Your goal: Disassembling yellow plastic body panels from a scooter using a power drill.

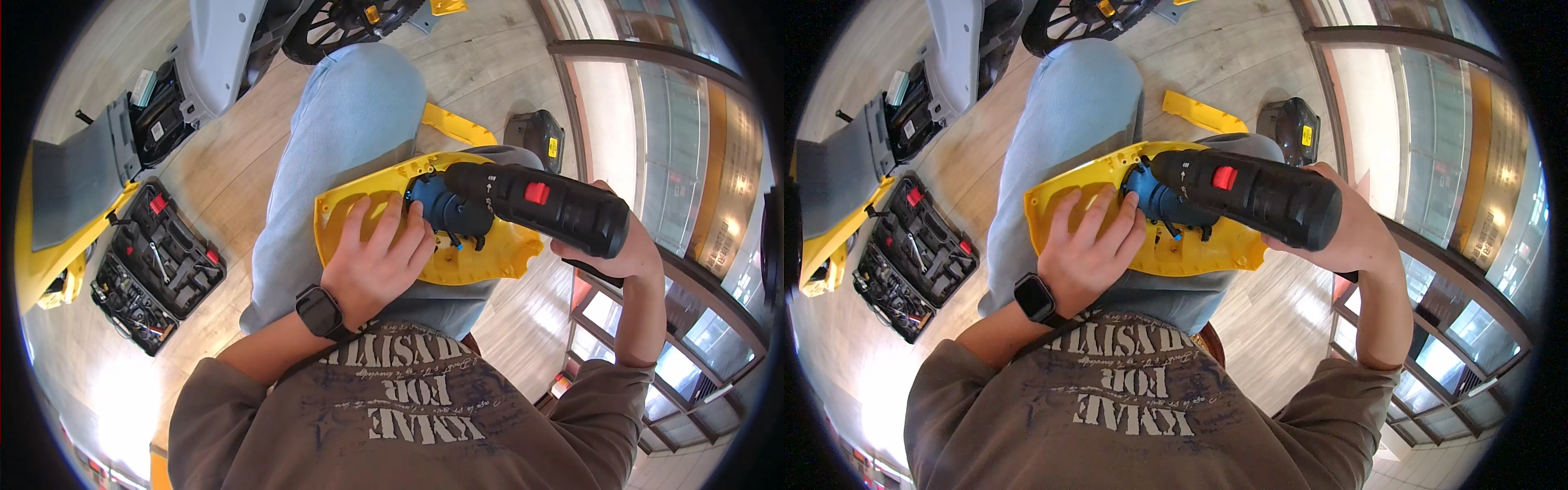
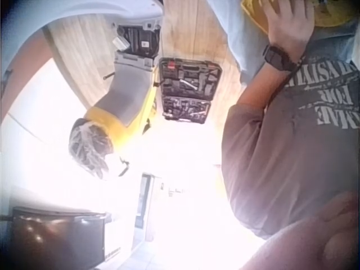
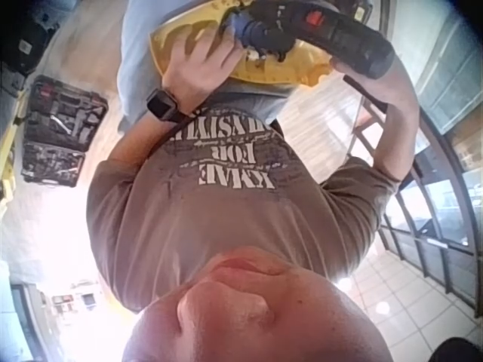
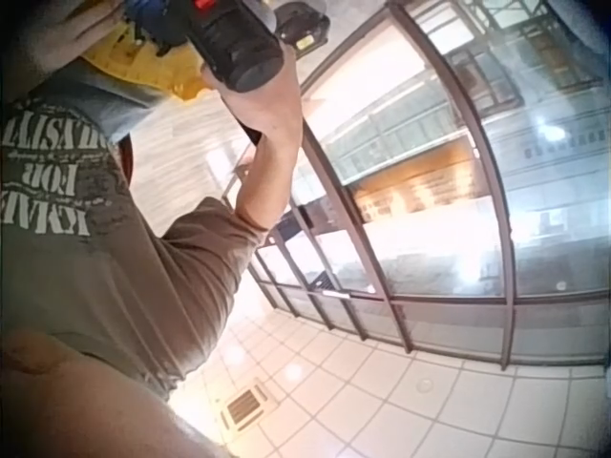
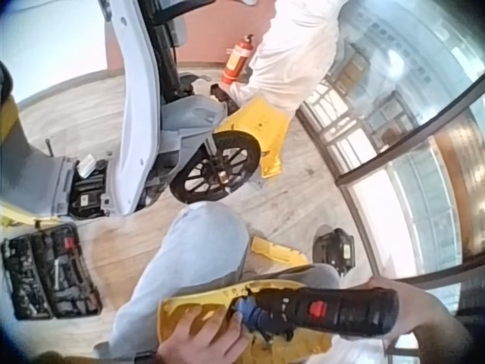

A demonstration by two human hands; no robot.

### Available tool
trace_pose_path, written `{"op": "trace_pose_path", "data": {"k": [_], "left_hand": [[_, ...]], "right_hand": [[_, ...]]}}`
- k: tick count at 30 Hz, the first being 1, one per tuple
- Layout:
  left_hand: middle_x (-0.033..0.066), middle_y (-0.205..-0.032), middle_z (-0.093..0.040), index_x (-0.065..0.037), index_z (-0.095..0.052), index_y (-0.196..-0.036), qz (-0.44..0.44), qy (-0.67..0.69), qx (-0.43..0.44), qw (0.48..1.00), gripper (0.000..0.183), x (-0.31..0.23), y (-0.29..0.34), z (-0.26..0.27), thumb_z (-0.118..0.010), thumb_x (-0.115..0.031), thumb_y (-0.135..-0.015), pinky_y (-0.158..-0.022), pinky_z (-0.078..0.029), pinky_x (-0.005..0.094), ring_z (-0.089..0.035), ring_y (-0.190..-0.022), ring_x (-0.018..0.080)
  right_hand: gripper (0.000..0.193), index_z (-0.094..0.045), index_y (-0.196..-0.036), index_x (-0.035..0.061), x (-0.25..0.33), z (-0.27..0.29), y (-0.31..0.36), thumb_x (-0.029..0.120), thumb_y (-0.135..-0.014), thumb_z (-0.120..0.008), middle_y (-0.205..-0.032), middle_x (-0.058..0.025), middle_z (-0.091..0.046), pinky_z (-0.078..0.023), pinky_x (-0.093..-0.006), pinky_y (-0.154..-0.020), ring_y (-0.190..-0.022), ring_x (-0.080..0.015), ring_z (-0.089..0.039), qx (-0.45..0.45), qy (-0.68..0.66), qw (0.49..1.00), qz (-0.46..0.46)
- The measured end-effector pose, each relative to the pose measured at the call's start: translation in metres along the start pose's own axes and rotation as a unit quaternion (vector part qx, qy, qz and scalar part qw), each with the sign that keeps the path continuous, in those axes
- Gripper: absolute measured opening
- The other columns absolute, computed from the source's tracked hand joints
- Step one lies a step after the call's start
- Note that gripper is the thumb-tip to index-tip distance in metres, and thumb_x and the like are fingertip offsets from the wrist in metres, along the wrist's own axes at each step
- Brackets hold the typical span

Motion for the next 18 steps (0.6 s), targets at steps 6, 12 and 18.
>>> {"op": "trace_pose_path", "data": {"k": [6, 12, 18], "left_hand": [[0.007, -0.127, -0.066, -0.009, -0.069, -0.112, -0.004, -0.002, 0.005, 1.0, 0.029, -0.0004, -0.0014, 0.0002, -0.06, -0.02, -0.087, -0.103, -0.045, 0.052, -0.061, -0.121, 0.0272], [0.0073, -0.127, -0.066, -0.009, -0.068, -0.112, -0.002, -0.004, 0.0, 1.0, 0.03, -0.0005, 0.0004, -0.0013, -0.06, -0.021, -0.087, -0.102, -0.046, 0.0524, -0.061, -0.121, 0.0274], [0.0075, -0.127, -0.066, -0.008, -0.068, -0.113, -0.004, -0.006, 0.002, 1.0, 0.031, -0.0006, 0.0002, -0.002, -0.06, -0.021, -0.086, -0.103, -0.046, 0.0524, -0.061, -0.122, 0.0276]], "right_hand": [[0.069, -0.063, -0.117, 0.0035, -0.0025, 0.001, -0.0011, 0.032, -0.065, -0.099, -0.102, -0.009, -0.072, -0.055, -0.0351, -0.085, -0.095, -0.0228, -0.072, -0.01, -0.021, 1.0, -0.02], [0.073, -0.063, -0.12, 0.0027, -0.0029, 0.0025, -0.0018, 0.033, -0.064, -0.099, -0.106, -0.0101, -0.071, -0.054, -0.0351, -0.087, -0.097, -0.0236, -0.071, -0.007, -0.013, 1.0, -0.018], [0.07, -0.064, -0.121, 0.004, 0.002, 0.003, -0.0041, 0.033, -0.066, -0.097, -0.108, -0.011, -0.07, -0.053, -0.0371, -0.092, -0.101, -0.0257, -0.069, 0.005, -0.013, 0.998, -0.061]]}}
Point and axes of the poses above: each hand's wrist, its own y-axis away from the middle knuckle, its own z-axis out of the back of the hand, x = y × z, the point moved 7 cm from there along -y, towards the middle knuckle
